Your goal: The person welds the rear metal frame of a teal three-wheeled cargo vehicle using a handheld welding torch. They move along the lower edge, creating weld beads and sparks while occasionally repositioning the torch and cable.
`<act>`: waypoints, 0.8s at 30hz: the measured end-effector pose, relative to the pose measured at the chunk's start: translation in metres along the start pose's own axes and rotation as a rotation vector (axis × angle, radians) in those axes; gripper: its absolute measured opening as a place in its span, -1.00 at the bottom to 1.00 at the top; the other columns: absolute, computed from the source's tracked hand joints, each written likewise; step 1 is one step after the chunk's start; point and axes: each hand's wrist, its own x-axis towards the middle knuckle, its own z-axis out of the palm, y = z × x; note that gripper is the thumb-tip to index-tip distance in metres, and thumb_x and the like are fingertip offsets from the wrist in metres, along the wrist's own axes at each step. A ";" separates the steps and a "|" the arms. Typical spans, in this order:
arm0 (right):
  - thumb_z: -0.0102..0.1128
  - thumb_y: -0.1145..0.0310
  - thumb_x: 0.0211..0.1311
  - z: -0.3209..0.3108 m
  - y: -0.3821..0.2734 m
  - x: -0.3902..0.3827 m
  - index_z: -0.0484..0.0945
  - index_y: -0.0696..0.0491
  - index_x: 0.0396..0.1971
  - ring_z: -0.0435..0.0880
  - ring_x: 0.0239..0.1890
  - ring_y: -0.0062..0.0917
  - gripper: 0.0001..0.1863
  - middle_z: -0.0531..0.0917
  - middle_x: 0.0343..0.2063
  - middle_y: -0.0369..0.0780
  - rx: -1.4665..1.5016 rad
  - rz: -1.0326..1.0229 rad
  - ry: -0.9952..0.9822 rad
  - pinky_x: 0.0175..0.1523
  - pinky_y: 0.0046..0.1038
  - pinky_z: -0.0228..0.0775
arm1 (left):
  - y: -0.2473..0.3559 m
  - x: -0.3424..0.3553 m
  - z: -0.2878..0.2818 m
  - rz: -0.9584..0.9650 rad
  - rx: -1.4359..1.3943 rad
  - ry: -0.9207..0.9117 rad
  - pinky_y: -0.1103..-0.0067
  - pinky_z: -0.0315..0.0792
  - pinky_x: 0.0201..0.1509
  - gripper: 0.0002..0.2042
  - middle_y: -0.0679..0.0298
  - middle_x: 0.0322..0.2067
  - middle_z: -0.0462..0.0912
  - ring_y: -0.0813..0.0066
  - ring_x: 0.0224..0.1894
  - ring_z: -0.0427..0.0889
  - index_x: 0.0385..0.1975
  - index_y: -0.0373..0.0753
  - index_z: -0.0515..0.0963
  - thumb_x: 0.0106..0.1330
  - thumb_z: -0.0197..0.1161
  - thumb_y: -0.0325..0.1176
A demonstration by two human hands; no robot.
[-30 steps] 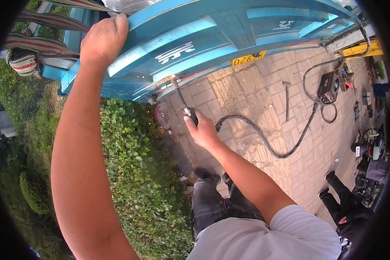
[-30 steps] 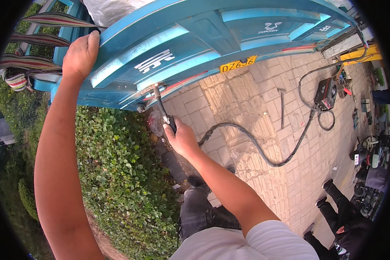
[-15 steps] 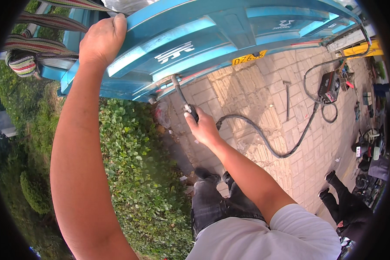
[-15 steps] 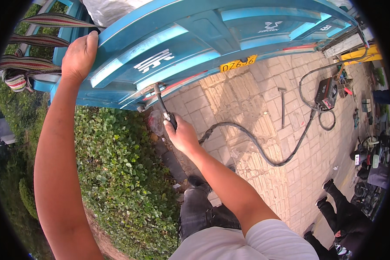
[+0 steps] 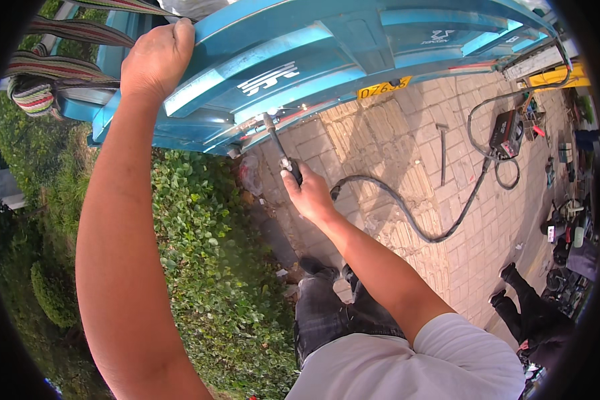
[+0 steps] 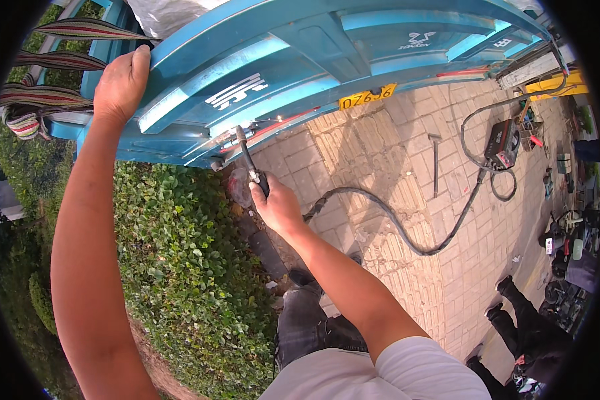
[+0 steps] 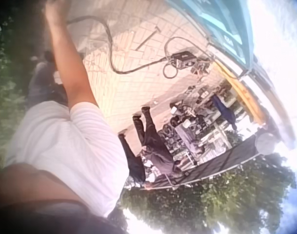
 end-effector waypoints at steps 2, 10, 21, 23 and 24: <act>0.14 0.10 0.36 0.002 0.003 0.000 0.51 0.07 -0.05 0.67 -0.32 -0.04 -0.64 0.68 -0.42 -0.03 -0.010 -0.023 0.010 -0.24 -0.16 0.47 | -0.002 0.001 0.002 0.007 0.004 0.009 0.12 0.42 0.06 -0.45 -0.02 -0.15 0.64 -0.13 -0.04 0.55 -0.19 -0.12 0.64 0.34 -0.32 0.05; 0.14 0.08 0.36 -0.005 0.011 -0.006 0.51 0.04 -0.01 0.66 -0.33 -0.09 -0.62 0.67 -0.44 -0.06 0.056 0.056 -0.021 -0.22 -0.21 0.47 | -0.003 0.002 0.003 0.026 -0.010 0.017 0.13 0.41 0.07 -0.45 -0.02 -0.14 0.64 -0.13 -0.02 0.54 -0.20 -0.13 0.64 0.34 -0.32 0.05; 0.14 0.04 0.36 -0.009 0.013 0.001 0.52 0.02 0.02 0.69 -0.26 -0.09 -0.59 0.69 -0.37 -0.05 0.052 0.100 -0.063 -0.19 -0.23 0.49 | 0.000 0.000 0.001 -0.012 -0.018 -0.001 0.15 0.40 0.10 -0.44 -0.04 -0.13 0.64 -0.13 -0.02 0.54 -0.16 -0.13 0.65 0.33 -0.32 0.07; 0.14 0.04 0.36 -0.006 0.017 0.004 0.52 0.02 0.02 0.69 -0.27 -0.09 -0.59 0.69 -0.37 -0.04 0.063 0.094 -0.056 -0.18 -0.22 0.50 | 0.000 0.000 0.001 -0.001 -0.017 0.007 0.15 0.40 0.10 -0.44 -0.04 -0.13 0.64 -0.12 -0.01 0.54 -0.16 -0.13 0.65 0.33 -0.32 0.06; 0.14 0.04 0.36 -0.006 0.017 0.004 0.52 0.02 0.02 0.69 -0.27 -0.08 -0.59 0.69 -0.37 -0.03 0.067 0.091 -0.053 -0.18 -0.22 0.50 | 0.000 0.000 0.001 0.003 -0.016 0.010 0.15 0.40 0.10 -0.44 -0.04 -0.13 0.64 -0.12 -0.01 0.55 -0.16 -0.12 0.65 0.33 -0.32 0.06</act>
